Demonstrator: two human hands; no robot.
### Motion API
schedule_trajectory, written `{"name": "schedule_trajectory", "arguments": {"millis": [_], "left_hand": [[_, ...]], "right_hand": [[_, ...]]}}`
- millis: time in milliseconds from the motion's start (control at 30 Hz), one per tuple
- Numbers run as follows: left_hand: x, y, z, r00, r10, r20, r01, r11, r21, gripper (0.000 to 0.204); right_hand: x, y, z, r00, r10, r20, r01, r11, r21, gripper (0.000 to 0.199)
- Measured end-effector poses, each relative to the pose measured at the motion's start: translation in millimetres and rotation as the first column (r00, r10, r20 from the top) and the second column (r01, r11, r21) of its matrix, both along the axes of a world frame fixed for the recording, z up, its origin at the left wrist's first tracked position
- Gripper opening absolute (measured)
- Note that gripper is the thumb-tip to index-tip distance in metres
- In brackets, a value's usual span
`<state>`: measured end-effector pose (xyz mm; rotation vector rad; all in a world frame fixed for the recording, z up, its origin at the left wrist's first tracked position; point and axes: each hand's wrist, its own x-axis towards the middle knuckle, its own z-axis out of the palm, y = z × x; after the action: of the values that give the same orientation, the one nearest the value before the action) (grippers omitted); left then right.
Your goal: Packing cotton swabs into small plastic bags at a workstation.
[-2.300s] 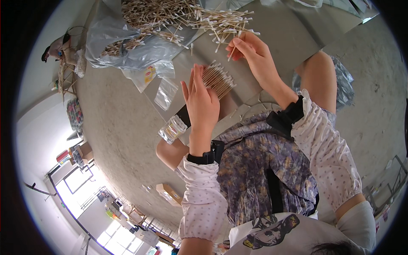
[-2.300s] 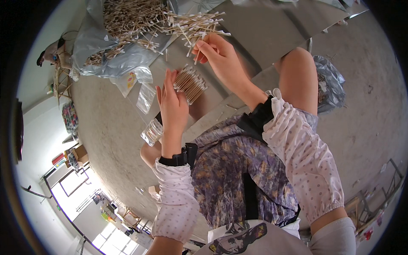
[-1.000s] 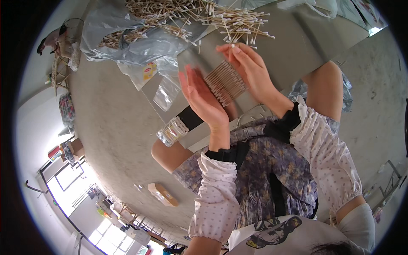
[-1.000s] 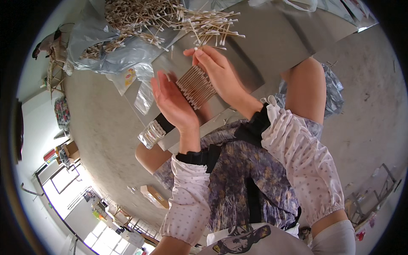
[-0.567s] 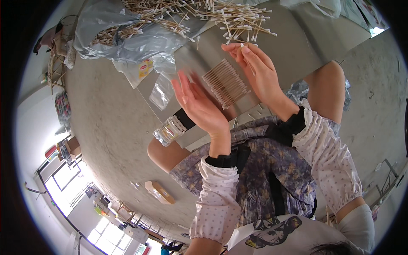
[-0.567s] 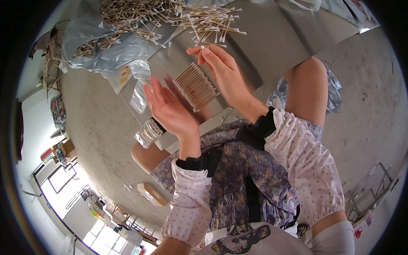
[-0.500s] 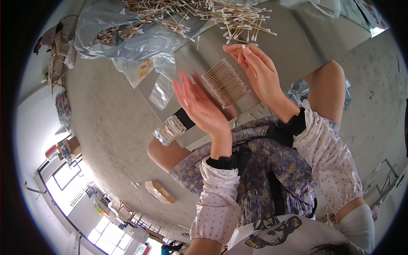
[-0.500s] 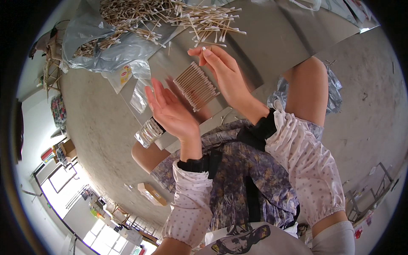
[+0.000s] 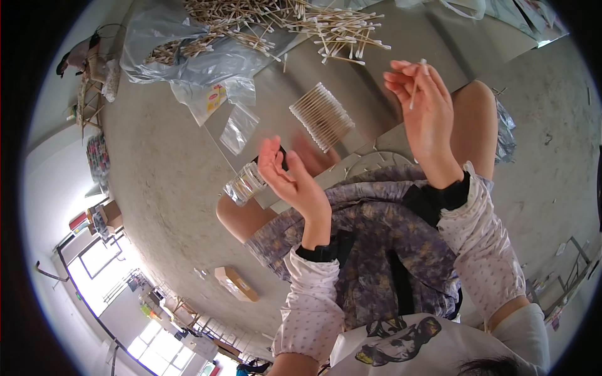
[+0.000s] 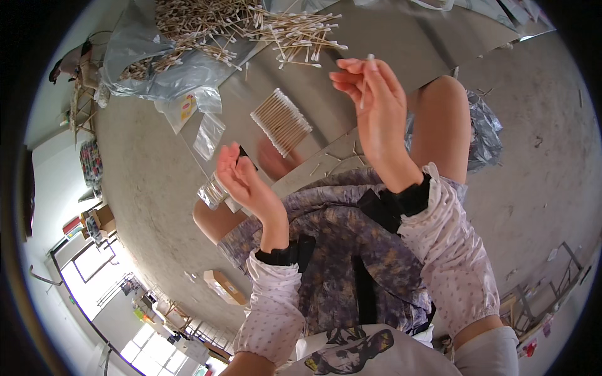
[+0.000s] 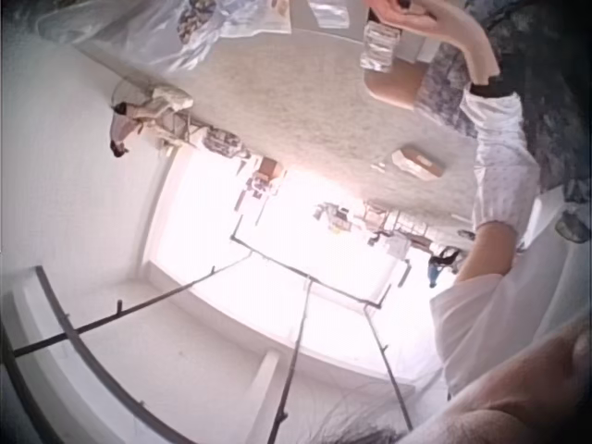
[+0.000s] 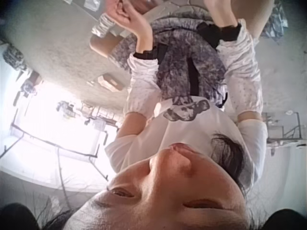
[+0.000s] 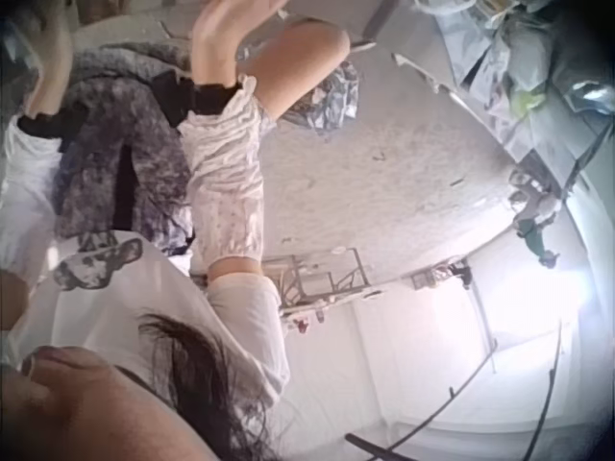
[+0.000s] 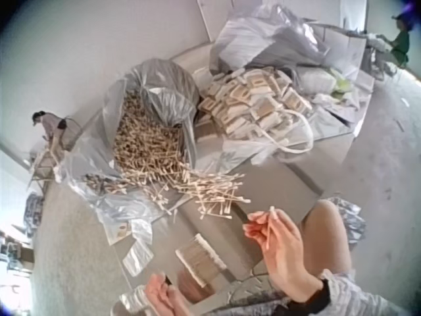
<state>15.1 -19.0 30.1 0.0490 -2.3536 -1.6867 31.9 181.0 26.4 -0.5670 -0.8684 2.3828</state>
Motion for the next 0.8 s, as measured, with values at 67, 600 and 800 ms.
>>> {"name": "schedule_trajectory", "arguments": {"millis": [67, 600, 800], "left_hand": [[12, -10, -3, 0.990, -0.127, -0.053, 0.109, 0.957, -0.268, 0.031], [30, 15, -18, 0.858, -0.501, 0.116, 0.336, 0.376, -0.863, 0.068], [37, 18, -24, 0.850, -0.489, 0.199, 0.384, 0.315, -0.868, 0.082]], "right_hand": [[18, 2, -2, 0.999, -0.001, 0.038, 0.001, 1.000, -0.017, 0.025], [-18, 3, -16, 0.974, 0.157, 0.165, -0.168, 0.984, 0.061, 0.025], [-22, 6, -15, 0.964, 0.176, 0.198, -0.190, 0.980, 0.055, 0.025]]}}
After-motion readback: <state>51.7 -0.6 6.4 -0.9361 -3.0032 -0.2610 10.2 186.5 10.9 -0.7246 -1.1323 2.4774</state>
